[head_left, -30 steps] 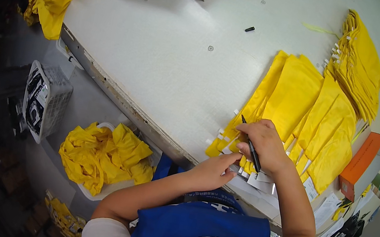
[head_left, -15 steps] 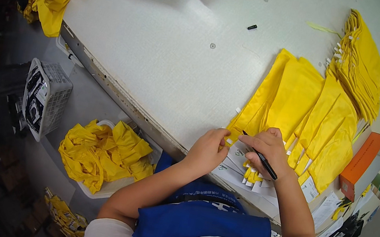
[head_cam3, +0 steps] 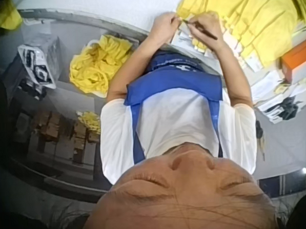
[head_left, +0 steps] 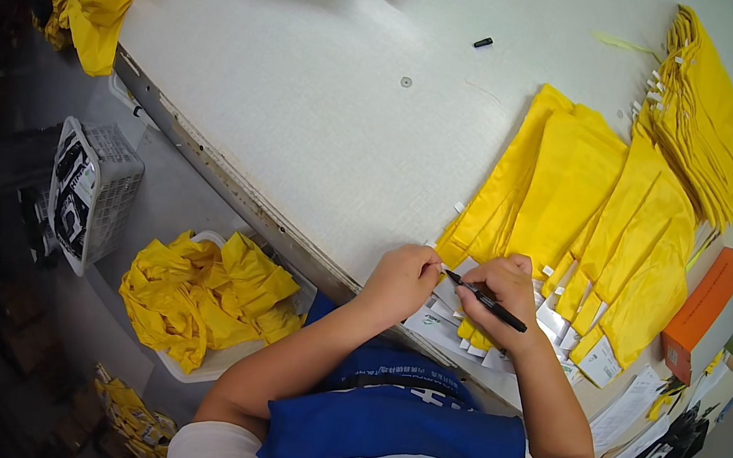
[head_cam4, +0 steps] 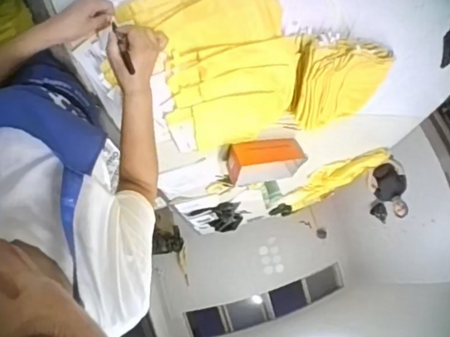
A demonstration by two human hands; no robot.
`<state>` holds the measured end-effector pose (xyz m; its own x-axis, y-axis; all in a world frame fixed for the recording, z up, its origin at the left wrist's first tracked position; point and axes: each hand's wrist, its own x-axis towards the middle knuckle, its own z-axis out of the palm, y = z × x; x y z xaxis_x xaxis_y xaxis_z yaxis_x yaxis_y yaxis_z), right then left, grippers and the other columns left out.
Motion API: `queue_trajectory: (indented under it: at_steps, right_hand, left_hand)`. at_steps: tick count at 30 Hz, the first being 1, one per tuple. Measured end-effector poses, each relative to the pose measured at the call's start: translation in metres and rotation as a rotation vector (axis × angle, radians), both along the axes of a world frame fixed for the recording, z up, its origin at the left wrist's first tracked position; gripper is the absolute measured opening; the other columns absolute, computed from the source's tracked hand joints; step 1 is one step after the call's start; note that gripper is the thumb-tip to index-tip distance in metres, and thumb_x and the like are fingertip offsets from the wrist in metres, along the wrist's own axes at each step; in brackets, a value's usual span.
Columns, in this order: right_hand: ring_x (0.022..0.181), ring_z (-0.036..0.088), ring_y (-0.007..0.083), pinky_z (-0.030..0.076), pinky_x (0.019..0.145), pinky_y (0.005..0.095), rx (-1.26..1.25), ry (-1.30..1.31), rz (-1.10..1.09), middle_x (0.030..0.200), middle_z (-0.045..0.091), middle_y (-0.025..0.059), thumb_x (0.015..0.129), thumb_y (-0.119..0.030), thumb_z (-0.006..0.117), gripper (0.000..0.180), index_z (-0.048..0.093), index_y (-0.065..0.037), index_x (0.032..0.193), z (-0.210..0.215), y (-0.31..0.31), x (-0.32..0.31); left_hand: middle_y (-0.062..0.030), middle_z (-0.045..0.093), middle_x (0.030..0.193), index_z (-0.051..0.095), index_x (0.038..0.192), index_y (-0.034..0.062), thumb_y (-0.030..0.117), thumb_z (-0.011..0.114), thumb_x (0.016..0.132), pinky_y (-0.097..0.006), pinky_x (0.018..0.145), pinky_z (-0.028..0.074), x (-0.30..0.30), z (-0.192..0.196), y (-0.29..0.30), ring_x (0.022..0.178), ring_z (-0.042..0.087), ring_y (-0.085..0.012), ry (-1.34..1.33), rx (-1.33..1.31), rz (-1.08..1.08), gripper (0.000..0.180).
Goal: The person writes on tags attached to a stack of yellow garments, then unfolds a yellow raincoat, smooths it, and folds it on a table. The person also moves a small box and handles other yellow garments on the table.
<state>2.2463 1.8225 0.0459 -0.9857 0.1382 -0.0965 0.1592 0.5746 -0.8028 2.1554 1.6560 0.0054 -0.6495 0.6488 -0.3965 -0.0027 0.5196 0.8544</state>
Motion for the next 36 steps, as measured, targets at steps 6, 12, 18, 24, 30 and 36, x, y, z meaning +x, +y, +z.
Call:
queue_trajectory:
  at_steps: [6, 12, 18, 24, 30, 36]
  right_hand:
    - [0.067, 0.056, 0.0179, 0.034, 0.075, 0.0330, 0.021, 0.005, 0.003, 0.069, 0.060, 0.0002, 0.072, -0.014, 0.072, 0.013, 0.063, -0.013, 0.080, -0.005, -0.002, 0.000]
    - [0.081, 0.059, 0.0226, 0.037, 0.084, 0.0368, 0.067, 0.083, -0.060, 0.074, 0.062, 0.0043, 0.075, -0.024, 0.073, 0.026, 0.063, -0.012, 0.095, -0.003, -0.003, -0.002]
    - [0.087, 0.060, 0.0239, 0.037, 0.094, 0.0414, 0.111, 0.058, 0.099, 0.074, 0.061, 0.0055, 0.082, -0.035, 0.066, 0.035, 0.062, -0.011, 0.107, -0.001, 0.009, -0.010]
    - [0.073, 0.059, 0.0215, 0.037, 0.087, 0.0369, 0.118, 0.129, 0.050, 0.073, 0.060, 0.0029, 0.077, -0.019, 0.071, 0.020, 0.065, -0.011, 0.095, 0.005, 0.006, -0.015]
    - [0.074, 0.058, 0.0178, 0.036, 0.085, 0.0354, 0.020, 0.056, -0.002, 0.073, 0.061, 0.0007, 0.068, -0.011, 0.076, 0.017, 0.064, -0.012, 0.080, 0.003, -0.004, -0.014]
    - [0.075, 0.058, 0.0169, 0.035, 0.086, 0.0362, 0.061, 0.098, 0.027, 0.071, 0.062, -0.0009, 0.068, -0.015, 0.078, 0.015, 0.065, -0.013, 0.075, -0.001, -0.008, -0.015]
  left_hand:
    - [-0.0176, 0.062, 0.075, 0.063, 0.083, -0.0010, 0.009, 0.061, 0.084, -0.036, 0.059, 0.046, 0.000, -0.003, -0.001, 0.063, 0.060, -0.0287, 0.012, -0.005, -0.014, 0.010]
    - [-0.0161, 0.061, 0.077, 0.061, 0.084, 0.0004, 0.009, 0.060, 0.085, -0.037, 0.061, 0.046, 0.002, 0.009, 0.001, 0.067, 0.059, -0.0305, 0.034, 0.050, -0.027, 0.009]
    - [-0.0146, 0.057, 0.090, 0.060, 0.096, 0.0046, 0.008, 0.058, 0.083, -0.040, 0.073, 0.047, 0.011, 0.032, 0.001, 0.086, 0.057, -0.0332, 0.006, 0.165, -0.133, 0.013]
    - [-0.0124, 0.059, 0.092, 0.049, 0.115, -0.0006, -0.002, 0.063, 0.080, -0.028, 0.067, 0.052, 0.001, 0.009, -0.014, 0.080, 0.061, -0.0193, -0.010, -0.001, 0.081, 0.038]
    - [-0.0096, 0.063, 0.080, 0.057, 0.104, -0.0004, 0.002, 0.064, 0.081, -0.028, 0.063, 0.052, -0.006, 0.005, -0.010, 0.066, 0.062, -0.0169, -0.152, -0.053, 0.079, 0.025]
    - [-0.0105, 0.063, 0.074, 0.060, 0.095, -0.0012, 0.003, 0.062, 0.082, -0.031, 0.059, 0.050, -0.010, -0.003, -0.008, 0.063, 0.061, -0.0178, -0.133, -0.049, 0.080, 0.014]
